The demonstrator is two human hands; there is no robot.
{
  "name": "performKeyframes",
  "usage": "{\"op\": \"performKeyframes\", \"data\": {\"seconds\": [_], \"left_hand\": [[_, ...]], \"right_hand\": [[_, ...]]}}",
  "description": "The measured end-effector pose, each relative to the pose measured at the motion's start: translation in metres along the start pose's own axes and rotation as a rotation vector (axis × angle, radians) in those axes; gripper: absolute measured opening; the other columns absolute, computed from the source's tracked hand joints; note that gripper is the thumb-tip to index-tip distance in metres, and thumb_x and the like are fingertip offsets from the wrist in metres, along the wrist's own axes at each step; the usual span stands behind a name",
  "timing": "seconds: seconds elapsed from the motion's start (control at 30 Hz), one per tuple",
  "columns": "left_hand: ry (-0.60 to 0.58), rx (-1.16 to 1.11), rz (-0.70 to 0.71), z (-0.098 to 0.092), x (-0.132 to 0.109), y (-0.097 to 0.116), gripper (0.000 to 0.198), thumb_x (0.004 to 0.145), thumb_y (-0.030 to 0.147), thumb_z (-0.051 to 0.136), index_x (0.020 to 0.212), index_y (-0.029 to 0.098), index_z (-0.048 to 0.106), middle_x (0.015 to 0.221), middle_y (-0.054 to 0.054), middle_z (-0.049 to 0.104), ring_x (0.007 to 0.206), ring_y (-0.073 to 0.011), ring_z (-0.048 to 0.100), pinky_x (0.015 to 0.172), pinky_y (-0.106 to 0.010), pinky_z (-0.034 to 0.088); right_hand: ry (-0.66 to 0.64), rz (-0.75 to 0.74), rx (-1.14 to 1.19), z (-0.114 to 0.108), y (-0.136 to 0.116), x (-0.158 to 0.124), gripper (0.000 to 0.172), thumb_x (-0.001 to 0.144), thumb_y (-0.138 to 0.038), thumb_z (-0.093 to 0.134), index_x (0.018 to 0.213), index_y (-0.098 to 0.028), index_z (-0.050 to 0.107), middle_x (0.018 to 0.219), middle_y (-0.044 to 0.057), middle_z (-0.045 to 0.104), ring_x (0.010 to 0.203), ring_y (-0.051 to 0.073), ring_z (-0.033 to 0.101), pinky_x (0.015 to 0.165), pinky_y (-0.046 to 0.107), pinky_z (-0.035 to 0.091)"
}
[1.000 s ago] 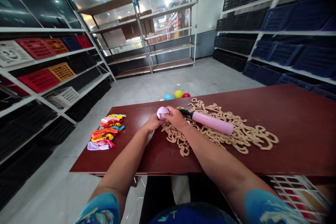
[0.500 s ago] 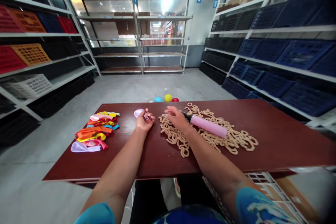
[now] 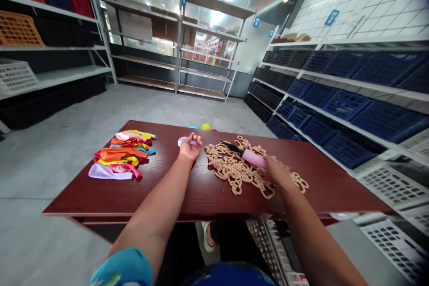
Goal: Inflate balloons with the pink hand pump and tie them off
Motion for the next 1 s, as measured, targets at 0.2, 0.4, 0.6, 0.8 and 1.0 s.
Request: {"op": "performKeyframes", "data": {"seconds": [0.2,0.4,0.6,0.8,1.0], "left_hand": [[-0.019,-0.069,0.014,-0.001,0.003,-0.001,0.016,0.077,0.003,0.047,0.08,0.016,0.056,0.067,-0.001,0.058,0.074,-0.0125,0.062,0.074,-0.03,0.048],[-0.075,-0.041,0.072,0.006,-0.003,0.001,0.016,0.078,0.0,0.046,0.077,0.014,0.055,0.068,-0.002,0.059,0.074,-0.0118,0.062,0.076,-0.03,0.048],[-0.161,0.023,0.048,0.009,-0.005,-0.007,0.015,0.078,0.0,0.047,0.077,0.012,0.056,0.07,-0.004,0.059,0.071,-0.0129,0.061,0.074,-0.03,0.05],[-0.166,0.07,0.055,0.008,-0.005,-0.012,0.017,0.076,-0.002,0.049,0.084,0.011,0.055,0.071,-0.005,0.06,0.073,-0.015,0.063,0.073,-0.032,0.051],[-0.138,0.13,0.076,0.01,-0.006,-0.019,0.022,0.074,-0.002,0.053,0.089,0.013,0.053,0.079,-0.007,0.063,0.08,-0.0183,0.064,0.074,-0.033,0.051]], "right_hand": [[0.214,-0.192,0.128,-0.009,-0.026,-0.023,0.039,0.079,-0.032,0.05,0.115,-0.015,0.047,0.106,0.014,0.056,0.096,0.027,0.052,0.082,0.038,0.039],[0.263,-0.417,0.198,-0.02,-0.053,-0.051,0.042,0.08,-0.029,0.05,0.119,-0.017,0.043,0.115,0.012,0.053,0.102,0.026,0.047,0.087,0.037,0.037],[0.271,-0.388,0.177,-0.023,-0.061,-0.055,0.041,0.081,-0.029,0.05,0.12,-0.019,0.044,0.113,0.012,0.053,0.1,0.027,0.047,0.085,0.038,0.036],[0.293,-0.367,0.161,-0.022,-0.064,-0.057,0.038,0.082,-0.03,0.05,0.118,-0.019,0.045,0.112,0.01,0.054,0.099,0.025,0.047,0.084,0.036,0.035],[0.309,-0.38,0.16,-0.023,-0.072,-0.053,0.039,0.081,-0.031,0.052,0.117,-0.019,0.046,0.111,0.01,0.054,0.098,0.025,0.047,0.082,0.036,0.034]]}}
Point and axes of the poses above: each hand's wrist, its own x-axis towards the middle knuckle, its own z-axis out of the palm, y = z × x, the point moved 4 cm from there along x, towards the middle knuckle
